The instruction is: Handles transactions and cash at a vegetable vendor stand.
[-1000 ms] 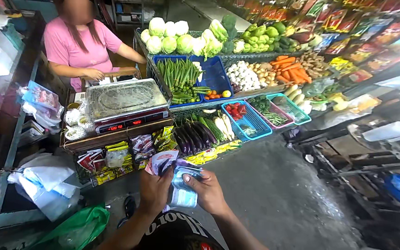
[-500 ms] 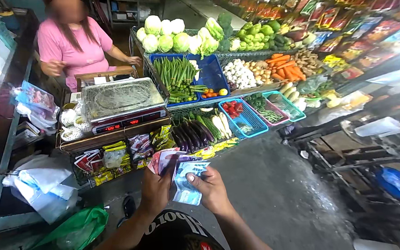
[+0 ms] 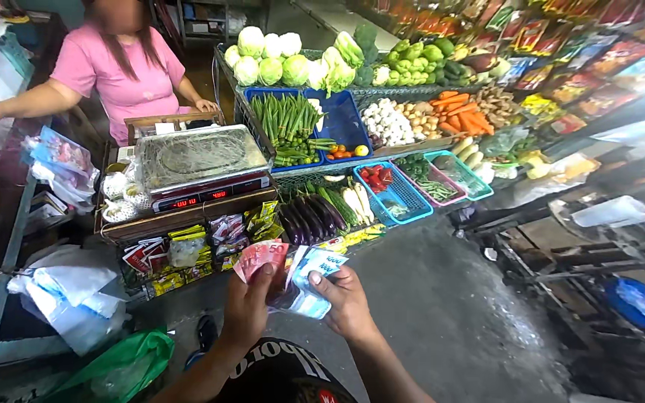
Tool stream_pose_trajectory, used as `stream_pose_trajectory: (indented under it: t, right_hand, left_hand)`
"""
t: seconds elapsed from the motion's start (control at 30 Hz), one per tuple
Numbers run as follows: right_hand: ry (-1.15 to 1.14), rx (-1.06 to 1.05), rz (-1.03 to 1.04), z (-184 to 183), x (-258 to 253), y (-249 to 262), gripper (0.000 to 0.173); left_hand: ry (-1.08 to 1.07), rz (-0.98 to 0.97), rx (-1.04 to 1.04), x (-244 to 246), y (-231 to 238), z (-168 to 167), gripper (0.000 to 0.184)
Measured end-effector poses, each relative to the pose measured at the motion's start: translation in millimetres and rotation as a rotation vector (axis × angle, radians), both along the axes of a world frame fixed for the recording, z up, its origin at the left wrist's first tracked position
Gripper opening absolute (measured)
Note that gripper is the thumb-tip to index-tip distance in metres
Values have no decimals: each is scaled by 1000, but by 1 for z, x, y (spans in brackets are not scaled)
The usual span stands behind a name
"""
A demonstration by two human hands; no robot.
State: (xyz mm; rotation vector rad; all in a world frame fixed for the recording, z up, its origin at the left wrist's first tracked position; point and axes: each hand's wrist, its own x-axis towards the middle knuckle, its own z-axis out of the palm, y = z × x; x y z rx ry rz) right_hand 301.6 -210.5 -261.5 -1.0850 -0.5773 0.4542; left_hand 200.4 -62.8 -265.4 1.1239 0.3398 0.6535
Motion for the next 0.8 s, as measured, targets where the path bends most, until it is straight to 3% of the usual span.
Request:
stream_pose_trajectory:
  t: [0.13,0.27,0.37,0.57,0.7,0.8]
  right_hand:
    - [-83,-130,18,3,-8,4,19]
    - [-68,-75,5,-1,-7,2,17]
    - [-71,-54,13,4,-6,1,17]
    - [-99,-175,21,8,-13,8,17]
    - [-39,-102,-34,-3,-12,6,18]
    - [47,-19,-37,-4,-10,3,18]
  left_hand:
    - [72,17,161,-3,-2,0,28]
    - [-24,-3,14,-5,-1,2,39]
    - [4,38,-64,-5,3,3,28]
    - [108,17,245,-10,3,3,26]
    - [24,-2,77,-10,3,-1,32]
    - [31,25,-72,-6,10,-1,26]
